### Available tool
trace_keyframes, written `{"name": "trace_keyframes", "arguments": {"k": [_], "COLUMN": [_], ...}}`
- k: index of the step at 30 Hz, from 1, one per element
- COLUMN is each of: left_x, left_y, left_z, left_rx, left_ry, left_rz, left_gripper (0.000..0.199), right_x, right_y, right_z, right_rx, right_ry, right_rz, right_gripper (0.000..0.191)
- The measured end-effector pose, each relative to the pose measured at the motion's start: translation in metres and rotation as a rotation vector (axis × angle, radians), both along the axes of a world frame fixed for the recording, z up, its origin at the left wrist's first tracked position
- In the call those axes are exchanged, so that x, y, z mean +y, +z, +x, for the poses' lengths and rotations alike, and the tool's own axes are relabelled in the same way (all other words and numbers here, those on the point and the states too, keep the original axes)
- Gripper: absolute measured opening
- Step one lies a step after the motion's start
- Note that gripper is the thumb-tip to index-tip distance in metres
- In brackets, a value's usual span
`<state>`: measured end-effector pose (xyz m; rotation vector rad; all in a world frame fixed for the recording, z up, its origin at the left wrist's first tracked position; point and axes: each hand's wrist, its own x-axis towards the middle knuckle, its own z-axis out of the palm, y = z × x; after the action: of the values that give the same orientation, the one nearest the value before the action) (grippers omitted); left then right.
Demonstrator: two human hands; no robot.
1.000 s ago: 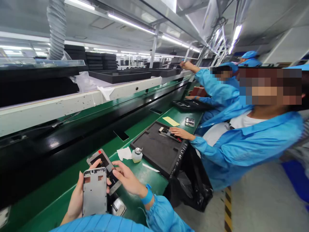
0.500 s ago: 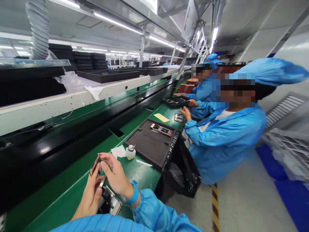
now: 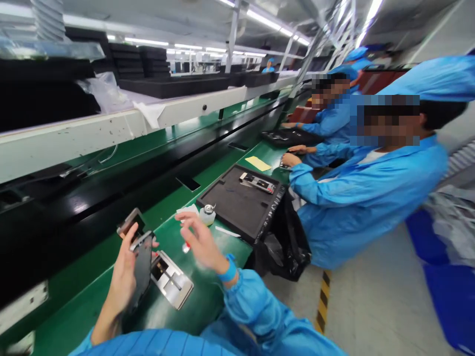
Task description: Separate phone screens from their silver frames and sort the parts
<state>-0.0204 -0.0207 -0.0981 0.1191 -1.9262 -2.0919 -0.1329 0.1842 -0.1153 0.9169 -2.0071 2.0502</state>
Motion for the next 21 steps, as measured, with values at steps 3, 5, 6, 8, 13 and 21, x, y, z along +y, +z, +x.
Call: {"name": "trace_keyframes", "arguments": {"k": [3, 5, 6, 8, 13, 21], "left_x": [-0.013, -0.016, -0.017, -0.015, -0.011, -0.011], "left_y": [0.01, 0.014, 0.015, 0.016, 0.016, 0.036], "left_z": [0.001, 0.002, 0.002, 0.002, 0.003, 0.02], "left_rx": [0.072, 0.103, 0.098, 0.078, 0.075, 0.008], "left_ry": [0.043, 0.036, 0.022, -0.016, -0.074, -0.396], "left_rz": [0.135, 0.179, 0.191, 0.209, 0.26, 0.616], "left_gripper": [0.089, 0.089, 0.088, 0.086, 0.086, 0.104], "right_x": [0.024, 0.03, 0.031, 0.028, 0.017, 0.011], "right_y": [-0.046, -0.077, -0.09, -0.107, -0.12, -0.117], "right_z": [-0.026, -0.036, -0.038, -0.037, -0.03, -0.017], "right_rx": [-0.11, -0.147, -0.156, -0.153, -0.075, 0.007], "right_ry": [-0.017, -0.024, -0.027, -0.028, -0.048, -0.203], "right_rz": [0.328, 0.418, 0.451, 0.527, 0.716, 0.86], "right_gripper": [0.053, 0.054, 0.053, 0.046, 0.028, 0.022]}}
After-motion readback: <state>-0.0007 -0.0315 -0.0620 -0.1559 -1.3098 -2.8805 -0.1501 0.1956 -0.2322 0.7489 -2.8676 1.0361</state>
